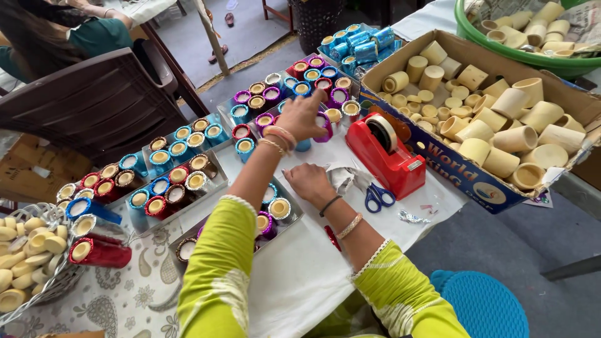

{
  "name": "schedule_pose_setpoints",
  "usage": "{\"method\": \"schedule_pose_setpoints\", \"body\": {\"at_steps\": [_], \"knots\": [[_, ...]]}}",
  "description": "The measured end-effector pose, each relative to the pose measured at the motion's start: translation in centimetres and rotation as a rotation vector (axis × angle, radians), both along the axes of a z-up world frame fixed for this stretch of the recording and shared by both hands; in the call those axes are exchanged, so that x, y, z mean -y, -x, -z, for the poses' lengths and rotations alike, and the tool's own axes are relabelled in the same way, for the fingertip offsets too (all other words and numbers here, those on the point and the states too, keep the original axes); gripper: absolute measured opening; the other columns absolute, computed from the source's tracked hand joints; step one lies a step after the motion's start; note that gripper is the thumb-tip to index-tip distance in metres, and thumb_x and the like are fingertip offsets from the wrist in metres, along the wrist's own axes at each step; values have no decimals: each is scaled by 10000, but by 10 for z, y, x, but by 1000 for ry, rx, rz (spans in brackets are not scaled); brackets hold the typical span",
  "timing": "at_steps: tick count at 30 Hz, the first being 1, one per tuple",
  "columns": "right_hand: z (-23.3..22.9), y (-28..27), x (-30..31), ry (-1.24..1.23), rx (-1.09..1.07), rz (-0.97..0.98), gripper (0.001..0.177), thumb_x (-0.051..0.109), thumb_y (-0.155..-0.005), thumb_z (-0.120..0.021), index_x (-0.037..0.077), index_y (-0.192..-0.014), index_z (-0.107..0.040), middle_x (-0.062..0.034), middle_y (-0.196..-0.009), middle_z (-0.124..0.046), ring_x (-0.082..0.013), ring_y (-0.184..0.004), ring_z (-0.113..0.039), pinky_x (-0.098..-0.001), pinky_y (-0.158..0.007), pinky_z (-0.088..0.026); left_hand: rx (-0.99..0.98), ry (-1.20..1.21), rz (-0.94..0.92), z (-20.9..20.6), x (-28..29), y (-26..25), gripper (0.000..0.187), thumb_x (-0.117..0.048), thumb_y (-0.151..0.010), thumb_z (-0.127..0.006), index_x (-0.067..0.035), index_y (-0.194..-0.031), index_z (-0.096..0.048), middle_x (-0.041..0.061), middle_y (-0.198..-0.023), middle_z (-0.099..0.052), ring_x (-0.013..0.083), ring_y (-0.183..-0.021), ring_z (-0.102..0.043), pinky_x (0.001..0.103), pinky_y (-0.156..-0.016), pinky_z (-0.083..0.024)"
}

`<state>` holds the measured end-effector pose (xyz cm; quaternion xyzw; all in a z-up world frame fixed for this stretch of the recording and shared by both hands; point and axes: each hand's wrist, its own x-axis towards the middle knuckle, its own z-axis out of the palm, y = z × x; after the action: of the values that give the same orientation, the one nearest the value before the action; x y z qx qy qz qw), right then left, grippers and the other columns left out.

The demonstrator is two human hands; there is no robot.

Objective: The person organizes and packs small, decorative diya lamps into a cardboard box, handling several colorful lamps one at a time and arranging them in rows.

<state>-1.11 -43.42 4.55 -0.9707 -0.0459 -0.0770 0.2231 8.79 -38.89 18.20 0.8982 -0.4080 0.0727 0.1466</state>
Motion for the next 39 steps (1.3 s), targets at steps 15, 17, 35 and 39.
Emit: {"method": "schedule_pose_setpoints", "body": {"at_steps": [15,17,35,39], "knots": [[19,-9,2,75,31,-31,478,377,-1016,-446,89,-779,-745,-170,-822,-733,-392,-783,-709,-535,-727,-561,113,-128,-54,57,15,-24,746,-322,-668,-862,-151,-1286,-479,96,-1063,-700,330,-1142,-577,596,-912,-394],[13,-8,1,97,16,-42,469,359,-1019,-439,89,-790,-747,-166,-837,-736,-386,-791,-712,-534,-731,-562,120,-104,-56,45,3,-24,771,-355,-656,-873,-158,-1295,-488,100,-1087,-688,330,-1134,-570,596,-898,-393],[-3,3,-3,26,4,-13,490,429,-1012,-490,82,-812,-771,-174,-864,-731,-396,-827,-698,-514,-795,-555,-26,-261,-443,88,-159,-35,730,-453,-776,-816,-126,-1332,-472,184,-1202,-661,379,-1127,-636,500,-933,-513],[3,1,-2,13,26,-21,477,420,-995,-502,71,-814,-772,-169,-868,-735,-387,-841,-698,-519,-799,-546,-99,-169,-495,78,-158,-34,743,-369,-749,-813,-112,-1356,-473,183,-1223,-673,367,-1136,-653,474,-927,-545]]}}
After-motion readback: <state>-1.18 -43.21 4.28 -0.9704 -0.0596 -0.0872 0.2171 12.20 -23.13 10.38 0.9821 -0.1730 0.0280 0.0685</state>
